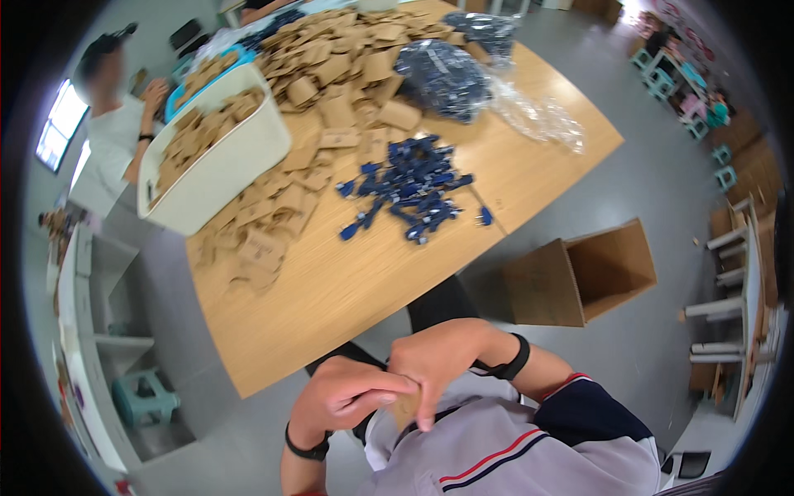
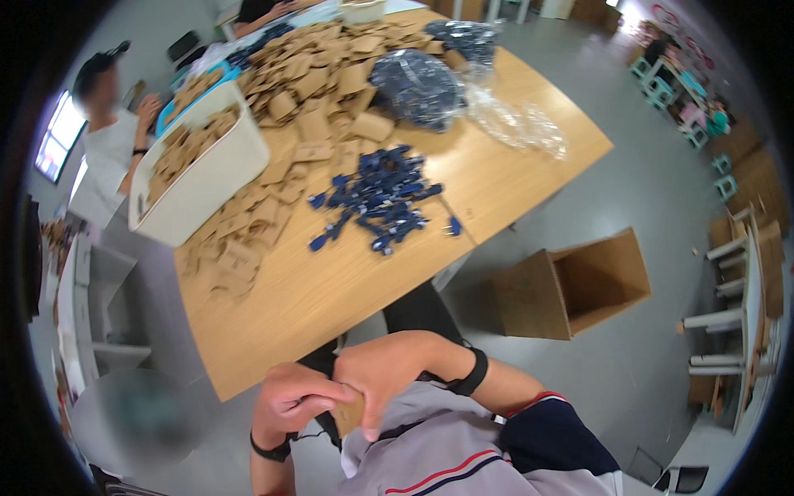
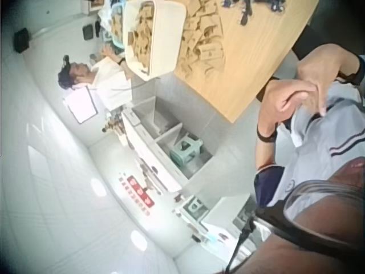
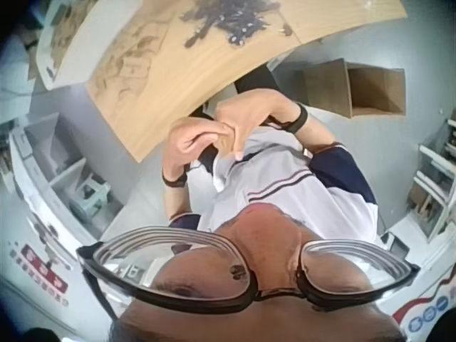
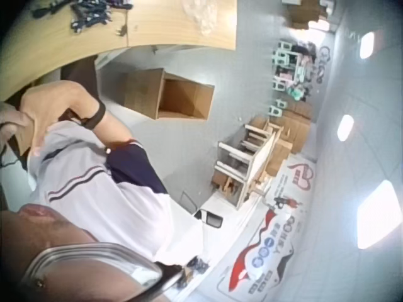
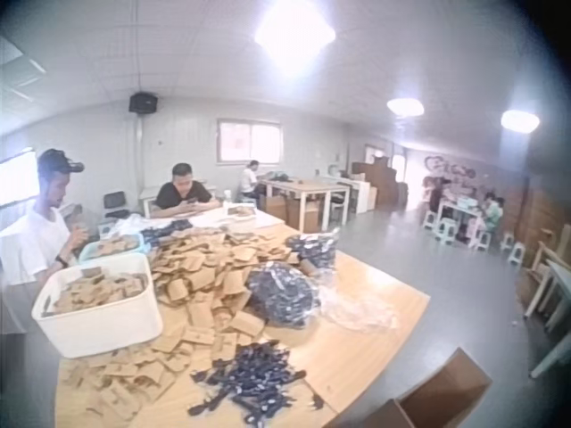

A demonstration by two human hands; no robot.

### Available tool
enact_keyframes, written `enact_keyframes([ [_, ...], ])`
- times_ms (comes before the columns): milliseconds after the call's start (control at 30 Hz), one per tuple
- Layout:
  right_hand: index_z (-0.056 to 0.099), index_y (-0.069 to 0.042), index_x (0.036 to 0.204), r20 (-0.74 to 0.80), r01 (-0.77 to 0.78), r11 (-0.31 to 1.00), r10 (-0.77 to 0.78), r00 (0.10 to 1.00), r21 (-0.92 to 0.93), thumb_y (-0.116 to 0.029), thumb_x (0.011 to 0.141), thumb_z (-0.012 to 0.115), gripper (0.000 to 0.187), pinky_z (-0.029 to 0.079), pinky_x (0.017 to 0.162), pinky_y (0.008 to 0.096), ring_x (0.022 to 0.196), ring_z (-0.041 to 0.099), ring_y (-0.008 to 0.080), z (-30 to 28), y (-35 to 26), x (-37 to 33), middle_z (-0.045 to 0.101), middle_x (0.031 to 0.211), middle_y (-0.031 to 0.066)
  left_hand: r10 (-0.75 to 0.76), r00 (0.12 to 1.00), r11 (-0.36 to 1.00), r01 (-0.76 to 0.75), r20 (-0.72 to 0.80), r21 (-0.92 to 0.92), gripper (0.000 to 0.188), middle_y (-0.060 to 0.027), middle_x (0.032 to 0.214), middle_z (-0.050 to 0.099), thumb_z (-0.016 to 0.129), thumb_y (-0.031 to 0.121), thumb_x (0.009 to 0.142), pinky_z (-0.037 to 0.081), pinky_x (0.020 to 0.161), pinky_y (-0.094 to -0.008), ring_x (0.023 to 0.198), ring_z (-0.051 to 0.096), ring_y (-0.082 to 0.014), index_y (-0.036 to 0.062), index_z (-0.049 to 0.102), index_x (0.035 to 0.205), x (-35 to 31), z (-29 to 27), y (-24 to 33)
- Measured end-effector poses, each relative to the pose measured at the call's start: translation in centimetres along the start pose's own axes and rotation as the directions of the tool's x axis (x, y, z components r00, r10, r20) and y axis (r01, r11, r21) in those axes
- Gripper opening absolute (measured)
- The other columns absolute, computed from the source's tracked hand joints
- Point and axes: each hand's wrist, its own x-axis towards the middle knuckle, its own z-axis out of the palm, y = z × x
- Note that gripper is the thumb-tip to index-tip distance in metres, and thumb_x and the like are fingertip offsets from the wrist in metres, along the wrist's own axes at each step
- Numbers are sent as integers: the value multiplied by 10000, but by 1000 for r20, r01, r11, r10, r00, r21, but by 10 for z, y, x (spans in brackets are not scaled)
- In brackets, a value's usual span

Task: The user is seen assembling small electronic components by inserting parts into paper tubes.

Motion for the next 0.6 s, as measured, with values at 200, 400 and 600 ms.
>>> enact_keyframes([
  [200, 640, -28, 679, 209, -46, 951, -20, 978, 307, -301, 709, 830, 334, 451, 577, 274, 519, 556, 133, 11, 11, 15, 590, 543, -5, -31, 984, 963, 77, 177, -257, 66, -61, 723, 679, 645, 61, 893, 496, 528, -251, 572, 662, -165, 38, 705, 906, -16, 1, -14],
  [400, 582, -38, 837, -346, 364, 576, -147, 927, 731, -507, 758, 784, 517, 422, 594, 250, 750, 542, 124, 17, 26, 28, 602, 868, 41, 224, 931, 947, -139, -287, 290, 806, -102, 1079, 673, 875, 171, 677, 505, 872, -413, 996, 643, -324, 94, 452, 1359, -21, -2, -17],
  [600, 554, -36, 1093, -432, 457, 455, -165, 887, 764, -616, 836, 663, 644, 423, 712, 234, 835, 528, 107, 24, 28, 47, 570, 965, 34, 319, 928, 863, -200, -194, 464, 908, -169, 1136, 657, 926, 269, 600, 515, 893, -422, 1060, 642, -356, 80, 458, 1354, -8, -20, -15],
])
